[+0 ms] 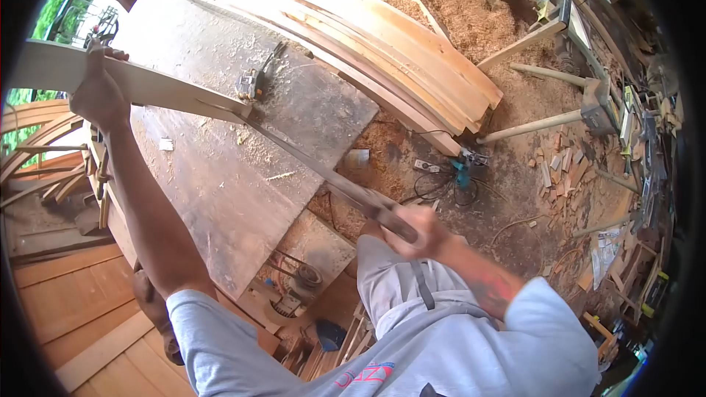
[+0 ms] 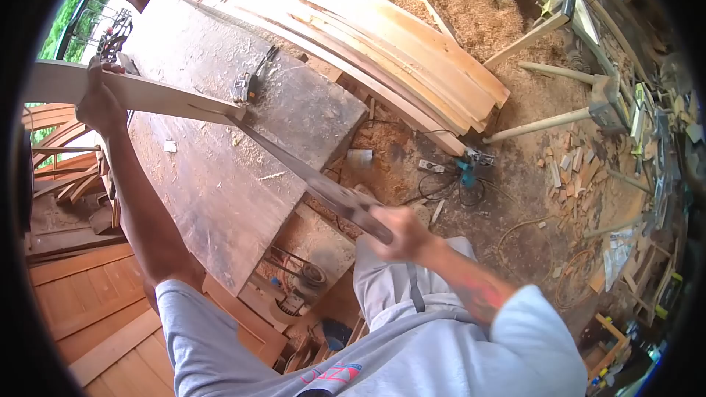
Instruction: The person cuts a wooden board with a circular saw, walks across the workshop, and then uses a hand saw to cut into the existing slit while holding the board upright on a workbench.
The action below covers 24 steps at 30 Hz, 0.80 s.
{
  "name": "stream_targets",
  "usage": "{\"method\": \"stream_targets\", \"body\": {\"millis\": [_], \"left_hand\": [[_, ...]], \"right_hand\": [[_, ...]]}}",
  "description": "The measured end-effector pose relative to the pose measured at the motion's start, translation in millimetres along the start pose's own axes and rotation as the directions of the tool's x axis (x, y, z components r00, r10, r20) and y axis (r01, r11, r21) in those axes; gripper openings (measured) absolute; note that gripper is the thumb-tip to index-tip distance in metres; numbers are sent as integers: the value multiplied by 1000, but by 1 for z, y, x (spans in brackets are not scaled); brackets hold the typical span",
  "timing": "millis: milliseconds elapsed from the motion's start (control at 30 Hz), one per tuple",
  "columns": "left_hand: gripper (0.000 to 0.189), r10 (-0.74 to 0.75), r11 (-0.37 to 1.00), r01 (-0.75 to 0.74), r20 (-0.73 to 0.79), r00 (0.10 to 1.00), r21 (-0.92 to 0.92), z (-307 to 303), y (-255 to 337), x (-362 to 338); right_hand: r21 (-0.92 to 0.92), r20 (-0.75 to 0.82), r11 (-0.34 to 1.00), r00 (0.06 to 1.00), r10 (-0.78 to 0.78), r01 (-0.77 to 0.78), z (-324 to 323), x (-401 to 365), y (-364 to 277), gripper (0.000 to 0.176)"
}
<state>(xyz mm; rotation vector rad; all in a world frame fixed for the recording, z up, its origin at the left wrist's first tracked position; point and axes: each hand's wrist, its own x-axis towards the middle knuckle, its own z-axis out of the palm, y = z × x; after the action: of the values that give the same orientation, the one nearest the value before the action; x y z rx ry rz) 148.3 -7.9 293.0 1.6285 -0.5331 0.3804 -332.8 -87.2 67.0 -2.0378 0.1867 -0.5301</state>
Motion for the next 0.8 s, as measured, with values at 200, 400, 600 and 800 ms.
{"method": "stream_targets", "body": {"millis": [200,400,600,800], "left_hand": [[28,9,999,-9,-9,1000,-40,12,9,-11],[27,-29,995,30,8,1000,-94,-2,-5,6],[27,-26,988,32,40,999,-149,-4,-11,17],[28,-106,988,105,-8,994,-114,3,-2,6]], "right_hand": [[-56,31,993,994,101,-99,-72,-10,-114,22],[134,-26,991,999,27,-23,51,47,23,19],[105,-76,994,997,29,-21,18,33,8,17],[-9,-69,1000,997,25,-26,-27,-38,-42,23]]}}
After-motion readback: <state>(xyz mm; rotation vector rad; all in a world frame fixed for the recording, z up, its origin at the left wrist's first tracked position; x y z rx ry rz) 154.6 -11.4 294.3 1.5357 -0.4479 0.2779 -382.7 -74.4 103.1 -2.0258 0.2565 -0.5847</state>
